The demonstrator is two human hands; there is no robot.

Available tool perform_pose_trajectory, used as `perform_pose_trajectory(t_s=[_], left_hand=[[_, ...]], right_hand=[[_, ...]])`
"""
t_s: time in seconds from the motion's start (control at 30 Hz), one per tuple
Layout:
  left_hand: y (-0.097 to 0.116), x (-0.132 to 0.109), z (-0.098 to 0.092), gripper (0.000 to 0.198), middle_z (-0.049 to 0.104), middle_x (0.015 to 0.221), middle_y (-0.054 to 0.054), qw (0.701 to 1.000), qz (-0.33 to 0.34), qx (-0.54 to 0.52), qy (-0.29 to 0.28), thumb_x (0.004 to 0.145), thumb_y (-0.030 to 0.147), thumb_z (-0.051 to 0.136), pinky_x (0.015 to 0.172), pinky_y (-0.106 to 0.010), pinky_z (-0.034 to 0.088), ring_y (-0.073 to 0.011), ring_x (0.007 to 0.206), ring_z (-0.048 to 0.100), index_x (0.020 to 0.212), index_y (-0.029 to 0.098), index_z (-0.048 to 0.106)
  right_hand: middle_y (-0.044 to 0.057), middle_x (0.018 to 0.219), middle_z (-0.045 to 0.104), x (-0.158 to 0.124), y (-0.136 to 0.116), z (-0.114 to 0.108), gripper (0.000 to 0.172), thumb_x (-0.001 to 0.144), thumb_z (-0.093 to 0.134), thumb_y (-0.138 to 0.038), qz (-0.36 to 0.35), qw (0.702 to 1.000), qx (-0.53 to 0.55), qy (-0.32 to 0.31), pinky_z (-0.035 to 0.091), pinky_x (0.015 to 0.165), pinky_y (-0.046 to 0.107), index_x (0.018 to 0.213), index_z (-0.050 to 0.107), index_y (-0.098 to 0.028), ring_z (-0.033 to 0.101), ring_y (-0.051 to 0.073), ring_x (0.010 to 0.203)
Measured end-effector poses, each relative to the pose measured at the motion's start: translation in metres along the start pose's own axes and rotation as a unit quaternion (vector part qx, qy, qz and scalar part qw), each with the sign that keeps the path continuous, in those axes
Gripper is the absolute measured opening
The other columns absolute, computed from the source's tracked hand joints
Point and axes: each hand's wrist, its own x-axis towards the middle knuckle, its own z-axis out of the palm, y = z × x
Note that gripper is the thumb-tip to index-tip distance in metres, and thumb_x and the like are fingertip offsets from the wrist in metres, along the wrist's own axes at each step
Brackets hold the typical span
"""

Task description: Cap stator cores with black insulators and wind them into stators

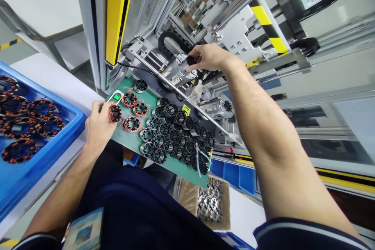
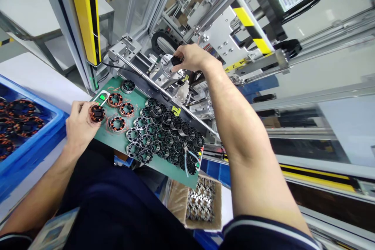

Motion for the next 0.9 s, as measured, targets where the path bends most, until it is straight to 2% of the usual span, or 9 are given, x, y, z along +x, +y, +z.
perform_pose_trajectory(t_s=[0.1,0.17,0.27,0.4,0.5,0.67,0.77,0.83,0.9], left_hand=[[-0.006,0.001,0.009,0.035,0.075,0.131,-0.016,0.991,0.021,-0.071,0.108,0.109,0.043,0.077,0.095,-0.044,0.065,-0.0316,0.113,0.080,0.136,0.021,0.083],[-0.011,0.002,0.018,0.040,0.074,0.126,-0.014,0.982,0.032,-0.116,0.146,0.107,0.054,0.080,0.105,-0.048,0.068,-0.0310,0.114,0.078,0.131,0.021,0.082],[-0.017,0.002,0.028,0.042,0.075,0.123,-0.014,0.982,0.039,-0.132,0.130,0.106,0.058,0.078,0.109,-0.050,0.069,-0.0317,0.114,0.078,0.126,0.022,0.082],[-0.019,-0.002,0.029,0.043,0.076,0.127,-0.016,0.984,0.027,-0.134,0.113,0.105,0.057,0.079,0.108,-0.052,0.069,-0.0337,0.115,0.080,0.128,0.022,0.085],[-0.020,-0.003,0.028,0.046,0.076,0.126,-0.016,0.982,0.011,-0.140,0.129,0.102,0.057,0.086,0.109,-0.052,0.069,-0.0343,0.115,0.079,0.130,0.021,0.086],[-0.020,0.001,0.031,0.044,0.074,0.125,-0.015,0.982,-0.007,-0.142,0.128,0.098,0.053,0.086,0.109,-0.052,0.069,-0.0342,0.116,0.077,0.130,0.023,0.083],[-0.020,0.003,0.031,0.043,0.073,0.125,-0.015,0.980,0.000,-0.146,0.133,0.099,0.049,0.084,0.112,-0.053,0.069,-0.0347,0.119,0.076,0.131,0.022,0.082],[-0.020,0.004,0.031,0.042,0.072,0.125,-0.016,0.980,0.005,-0.149,0.132,0.099,0.048,0.083,0.113,-0.053,0.068,-0.0349,0.118,0.077,0.131,0.021,0.083],[-0.020,0.005,0.031,0.041,0.073,0.125,-0.016,0.981,0.009,-0.148,0.124,0.100,0.047,0.082,0.114,-0.052,0.068,-0.0343,0.119,0.078,0.132,0.021,0.083]], right_hand=[[0.014,0.130,0.092,-0.007,-0.008,0.004,0.078,0.070,0.119,-0.058,0.003,1.000,-0.012,0.005,0.067,0.121,0.062,0.133,0.089,-0.024,0.084,0.039,0.118],[0.015,0.130,0.092,-0.011,-0.017,0.002,0.086,0.069,0.117,-0.071,0.006,1.000,0.004,-0.012,0.064,0.125,0.068,0.136,0.088,-0.024,0.084,0.044,0.126],[0.014,0.135,0.092,-0.009,-0.037,-0.011,0.089,0.077,0.103,-0.094,-0.013,0.998,0.055,-0.006,0.061,0.130,0.072,0.135,0.088,-0.028,0.082,0.046,0.134],[0.009,0.152,0.088,0.004,-0.065,-0.019,0.086,0.109,0.054,-0.104,-0.045,0.986,0.121,0.104,0.058,0.135,0.061,0.146,0.081,-0.031,0.078,0.035,0.139],[0.007,0.167,0.081,0.019,-0.079,0.004,0.097,0.118,0.021,-0.099,-0.022,0.978,0.151,0.140,0.059,0.135,0.051,0.161,0.071,-0.028,0.072,0.030,0.152],[0.012,0.167,0.081,0.030,-0.090,0.043,0.112,0.103,0.037,-0.116,0.046,0.976,0.177,0.117,0.050,0.145,0.055,0.157,0.076,-0.026,0.067,0.037,0.162],[0.009,0.182,0.071,0.001,-0.114,0.036,0.111,0.108,0.031,-0.110,0.032,0.969,0.184,0.161,0.039,0.152,0.055,0.174,0.065,-0.027,0.054,0.032,0.171],[0.002,0.191,0.063,-0.043,-0.147,0.038,0.093,0.119,0.025,-0.092,-0.010,0.965,0.188,0.180,0.035,0.156,0.057,0.184,0.056,-0.033,0.047,0.031,0.179],[-0.005,0.189,0.066,-0.102,-0.188,0.059,0.072,0.124,0.030,-0.073,-0.074,0.967,0.197,0.146,0.039,0.155,0.061,0.181,0.064,-0.044,0.053,0.032,0.180]])
